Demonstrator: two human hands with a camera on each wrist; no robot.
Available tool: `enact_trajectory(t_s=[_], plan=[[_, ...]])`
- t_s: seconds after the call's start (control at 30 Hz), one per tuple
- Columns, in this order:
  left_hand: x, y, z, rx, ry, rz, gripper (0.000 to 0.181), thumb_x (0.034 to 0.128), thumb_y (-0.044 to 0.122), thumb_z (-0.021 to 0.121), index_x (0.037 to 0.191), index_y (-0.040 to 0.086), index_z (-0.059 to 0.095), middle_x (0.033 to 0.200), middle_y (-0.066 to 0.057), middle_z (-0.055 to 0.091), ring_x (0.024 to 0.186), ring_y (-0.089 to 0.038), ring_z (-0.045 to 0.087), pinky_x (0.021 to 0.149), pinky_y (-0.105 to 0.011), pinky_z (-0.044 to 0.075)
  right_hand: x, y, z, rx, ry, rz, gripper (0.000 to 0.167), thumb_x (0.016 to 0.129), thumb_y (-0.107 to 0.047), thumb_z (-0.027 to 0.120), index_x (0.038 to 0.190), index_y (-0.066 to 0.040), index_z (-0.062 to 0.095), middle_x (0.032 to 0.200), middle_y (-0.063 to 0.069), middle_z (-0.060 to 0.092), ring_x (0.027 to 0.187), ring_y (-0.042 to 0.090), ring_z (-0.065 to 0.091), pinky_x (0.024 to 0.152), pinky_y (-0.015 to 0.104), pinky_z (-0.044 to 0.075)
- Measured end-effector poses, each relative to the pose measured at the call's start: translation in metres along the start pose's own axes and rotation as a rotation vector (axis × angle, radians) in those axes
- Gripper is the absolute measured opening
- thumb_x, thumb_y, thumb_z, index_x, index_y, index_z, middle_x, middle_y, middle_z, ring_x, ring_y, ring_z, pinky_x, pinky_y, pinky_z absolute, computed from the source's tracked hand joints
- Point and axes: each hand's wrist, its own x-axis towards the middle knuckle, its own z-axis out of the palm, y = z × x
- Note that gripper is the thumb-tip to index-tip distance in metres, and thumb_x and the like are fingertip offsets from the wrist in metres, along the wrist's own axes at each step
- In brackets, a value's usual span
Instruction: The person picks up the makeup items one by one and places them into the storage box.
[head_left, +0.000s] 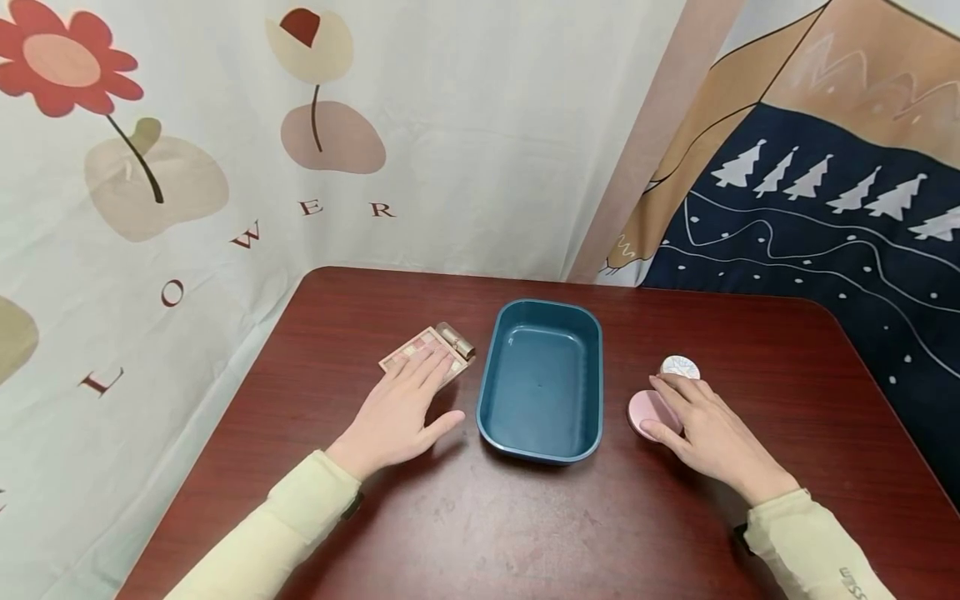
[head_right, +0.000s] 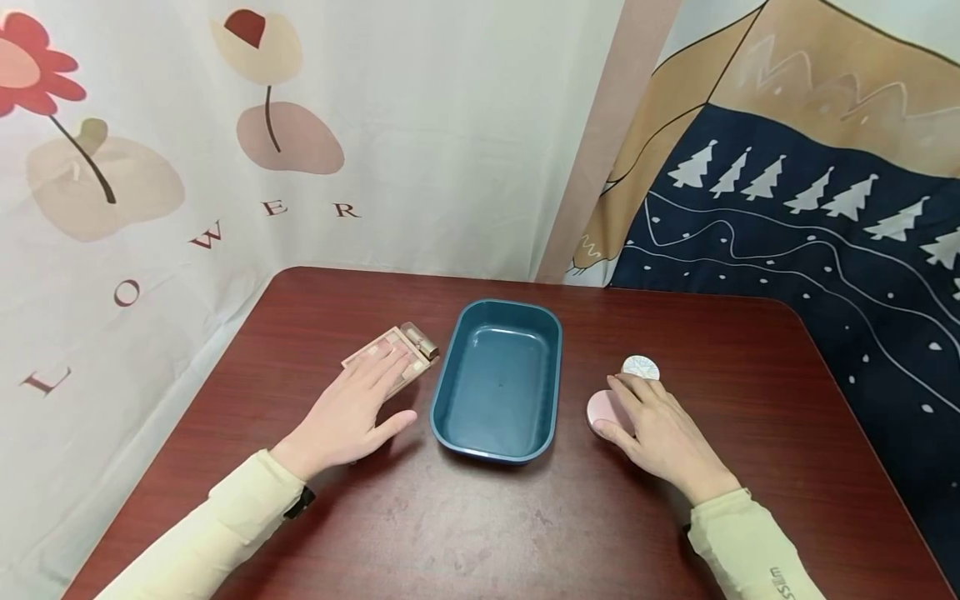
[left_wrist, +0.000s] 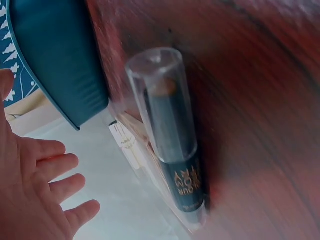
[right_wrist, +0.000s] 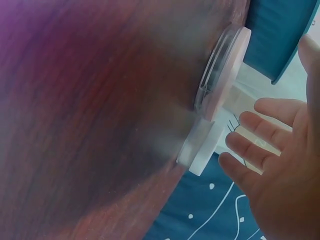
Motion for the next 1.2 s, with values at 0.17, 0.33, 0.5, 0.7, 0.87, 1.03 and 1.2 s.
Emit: enact_trajectory(t_s=[0.17,0.33,0.5,0.7,0.87,1.03,1.2], plan=[[0.001,0.005,0.001,-0.028,-0.014,-0.003,0.078,0.0985,0.054,0.058,0.155,0.002,0.044,0.160,-0.018,0.043,0.150,-0.035,0.039,0.121,-0.055,0.030,0.000,0.000,0.001,-0.003,-0.011,0.015,0.065,0.094,-0.039,0.074,0.141,0.003,0.058,0.142,0.022,0.056,0.126,0.044,0.052,0.104,0.061,0.043],[0.003,0.009,0.004,-0.046,-0.025,-0.002,0.077,0.0987,0.056,0.057,0.152,0.002,0.048,0.157,-0.018,0.047,0.146,-0.036,0.044,0.119,-0.057,0.033,0.000,0.000,0.002,-0.011,-0.028,0.030,0.065,0.095,-0.040,0.073,0.140,0.004,0.058,0.142,0.023,0.055,0.125,0.044,0.052,0.104,0.062,0.042],[0.004,0.014,0.005,-0.066,-0.024,0.018,0.072,0.0985,0.055,0.058,0.147,0.001,0.054,0.149,-0.018,0.055,0.139,-0.036,0.050,0.115,-0.057,0.038,0.000,-0.002,0.001,-0.007,-0.046,0.042,0.067,0.094,-0.040,0.074,0.140,0.006,0.058,0.142,0.025,0.055,0.126,0.046,0.052,0.104,0.064,0.042],[0.006,0.020,0.006,-0.069,-0.009,0.053,0.065,0.0981,0.055,0.059,0.138,0.003,0.060,0.138,-0.013,0.061,0.132,-0.030,0.054,0.112,-0.053,0.041,0.001,-0.003,0.002,0.002,-0.069,0.045,0.068,0.091,-0.038,0.077,0.139,0.007,0.058,0.141,0.027,0.056,0.126,0.047,0.053,0.104,0.064,0.044],[0.007,0.022,0.008,-0.062,-0.028,0.063,0.066,0.0984,0.056,0.058,0.138,0.003,0.061,0.137,-0.013,0.062,0.132,-0.031,0.054,0.113,-0.051,0.041,0.001,-0.002,0.005,-0.006,-0.062,0.027,0.070,0.089,-0.037,0.079,0.138,0.008,0.059,0.139,0.028,0.057,0.124,0.047,0.054,0.103,0.063,0.045],[0.008,0.022,0.010,-0.066,-0.049,0.057,0.068,0.0987,0.057,0.058,0.139,0.002,0.060,0.140,-0.013,0.061,0.134,-0.031,0.053,0.115,-0.051,0.039,0.001,-0.001,0.008,-0.013,-0.053,0.003,0.070,0.087,-0.034,0.081,0.137,0.009,0.059,0.138,0.028,0.058,0.122,0.047,0.055,0.102,0.063,0.046],[0.008,0.023,0.011,-0.069,-0.056,0.060,0.069,0.0988,0.058,0.057,0.139,0.003,0.060,0.141,-0.013,0.061,0.134,-0.032,0.053,0.116,-0.051,0.038,0.001,-0.001,0.008,-0.011,-0.075,0.008,0.070,0.087,-0.033,0.081,0.138,0.009,0.058,0.138,0.028,0.058,0.123,0.046,0.055,0.102,0.062,0.047]])
